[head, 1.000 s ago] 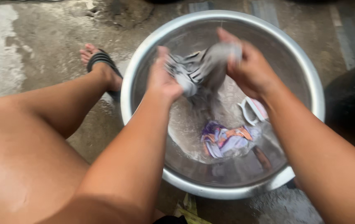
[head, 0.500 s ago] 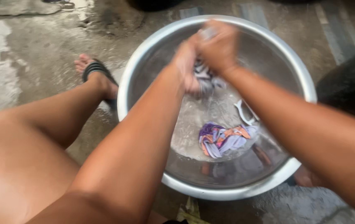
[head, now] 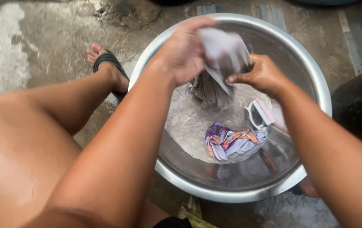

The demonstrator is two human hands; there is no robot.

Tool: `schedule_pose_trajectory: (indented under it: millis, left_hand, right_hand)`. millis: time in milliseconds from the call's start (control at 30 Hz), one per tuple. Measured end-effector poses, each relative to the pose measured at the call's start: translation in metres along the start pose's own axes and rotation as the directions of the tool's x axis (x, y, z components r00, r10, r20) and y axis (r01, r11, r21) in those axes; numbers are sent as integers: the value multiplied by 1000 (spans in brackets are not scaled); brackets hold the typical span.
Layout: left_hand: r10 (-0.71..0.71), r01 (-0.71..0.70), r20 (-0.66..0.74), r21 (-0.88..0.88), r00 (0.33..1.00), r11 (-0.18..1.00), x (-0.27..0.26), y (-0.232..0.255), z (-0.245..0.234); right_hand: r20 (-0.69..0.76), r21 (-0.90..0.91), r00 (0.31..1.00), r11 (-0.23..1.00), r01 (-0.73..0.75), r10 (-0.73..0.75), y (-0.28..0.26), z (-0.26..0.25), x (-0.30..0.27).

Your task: The person washes several items of clothing by hand in a large metal basin filled with soapy water, scrubbing different parts of the garments, wringing them out, and then moving them to a bucket.

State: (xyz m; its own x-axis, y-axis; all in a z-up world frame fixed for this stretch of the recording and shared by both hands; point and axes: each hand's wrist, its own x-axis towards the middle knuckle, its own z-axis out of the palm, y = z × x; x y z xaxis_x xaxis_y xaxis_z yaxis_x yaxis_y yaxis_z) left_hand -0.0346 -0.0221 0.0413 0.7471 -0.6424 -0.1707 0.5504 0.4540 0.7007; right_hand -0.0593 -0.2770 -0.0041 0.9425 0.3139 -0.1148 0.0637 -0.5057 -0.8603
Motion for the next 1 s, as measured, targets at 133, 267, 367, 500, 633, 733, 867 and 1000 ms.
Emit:
schedule_pose_trajectory:
  millis: [133,267,367,500,633,733,867,1000]
  left_hand:
    - [36,-282,-436,-515,899,809,18,-26,-9]
    - [480,-445,-18,-409,877,797,94,-87,-9]
    - [201,-130,95,-490,975,862,117,-83,-21]
    - [-361,227,-241,-447,901,865,120,-87,-20]
    - [6,60,131,-494,991,867,90,-86,-21]
    - [-265,210,-343,-190,901,959,39,-53,-18]
    - [-60,581,-792,392,608,714,-33,-63,-52]
    - [-118,589,-740,417,663,692,-30,-137,-89]
  right_hand:
    - [-92,770,963,595,229,-252,-49,-26,-6]
    - [-418,730,890,516,447,-180,-101,51,21]
    - [-502,-404,589,774,488,-633,-91,27,24]
    - [-696,-151,664,959,239,-275,-77,27,31]
    - [-597,-168,668,883,439,-445,-50,54,24]
    - [-561,7,824,995,98,-77,-10,13,38]
    - [-279,-448,958,873,-190,66,94,6,34]
    - [255,-861,816,506,-52,518,164,117,-38]
